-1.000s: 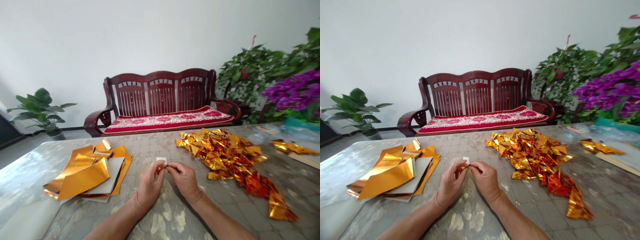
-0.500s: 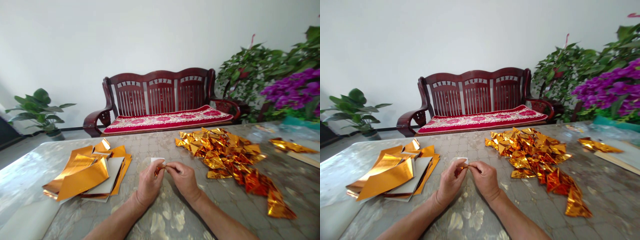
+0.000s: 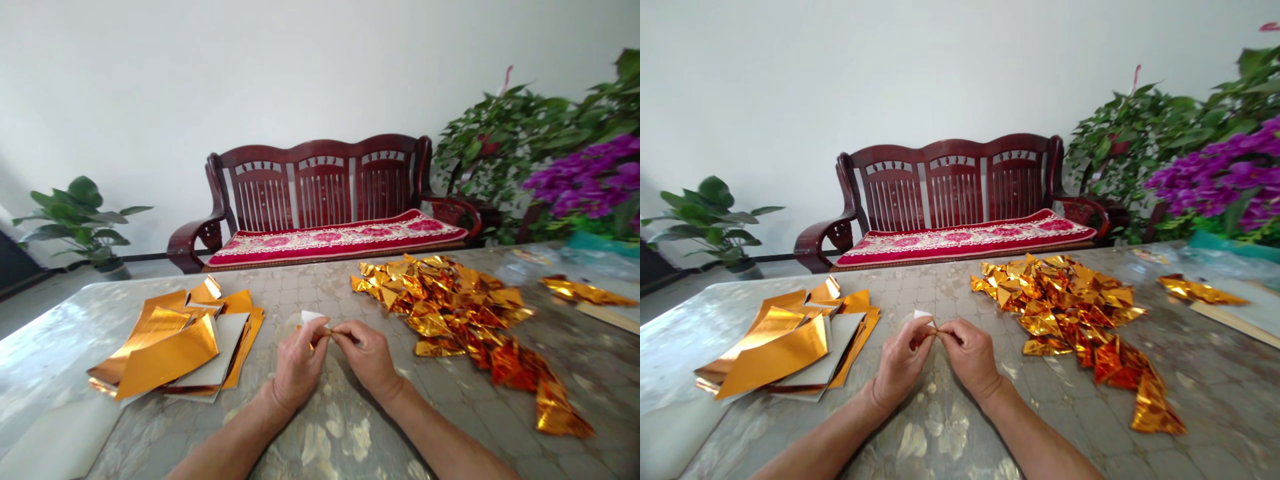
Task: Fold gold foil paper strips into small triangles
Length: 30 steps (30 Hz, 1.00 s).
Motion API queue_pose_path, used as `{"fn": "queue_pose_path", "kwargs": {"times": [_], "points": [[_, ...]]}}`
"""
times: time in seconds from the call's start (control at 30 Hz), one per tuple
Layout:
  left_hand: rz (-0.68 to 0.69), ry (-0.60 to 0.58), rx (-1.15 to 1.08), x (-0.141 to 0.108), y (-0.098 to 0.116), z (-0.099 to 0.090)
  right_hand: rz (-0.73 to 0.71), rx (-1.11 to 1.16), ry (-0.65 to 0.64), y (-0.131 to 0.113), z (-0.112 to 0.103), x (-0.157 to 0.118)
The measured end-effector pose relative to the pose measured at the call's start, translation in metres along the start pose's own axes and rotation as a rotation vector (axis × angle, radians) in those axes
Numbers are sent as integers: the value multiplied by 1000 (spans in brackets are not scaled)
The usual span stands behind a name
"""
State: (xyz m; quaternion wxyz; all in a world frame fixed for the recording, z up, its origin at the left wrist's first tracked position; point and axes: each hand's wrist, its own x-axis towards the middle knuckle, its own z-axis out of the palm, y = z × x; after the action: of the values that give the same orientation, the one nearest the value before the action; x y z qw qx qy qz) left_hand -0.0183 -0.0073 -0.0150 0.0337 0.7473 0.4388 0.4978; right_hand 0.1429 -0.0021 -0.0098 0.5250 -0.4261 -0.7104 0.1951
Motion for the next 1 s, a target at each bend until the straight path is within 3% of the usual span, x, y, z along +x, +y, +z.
{"fn": "queue_pose_path", "kwargs": {"times": [0.5,0.67,0.8,0.87,1.0], "points": [[-119,56,-150,0,9,2,-100,-79,-74,4,-4,1],[-161,139,-149,5,6,-5,3,51,-67,6,-7,3],[-443,290,-219,16,-10,-14,161,262,-20,12,-7,8],[-626,207,-389,20,-19,-16,220,362,-7,14,-6,10],[-875,-82,-938,25,-28,-14,284,497,-25,16,-5,13]]}}
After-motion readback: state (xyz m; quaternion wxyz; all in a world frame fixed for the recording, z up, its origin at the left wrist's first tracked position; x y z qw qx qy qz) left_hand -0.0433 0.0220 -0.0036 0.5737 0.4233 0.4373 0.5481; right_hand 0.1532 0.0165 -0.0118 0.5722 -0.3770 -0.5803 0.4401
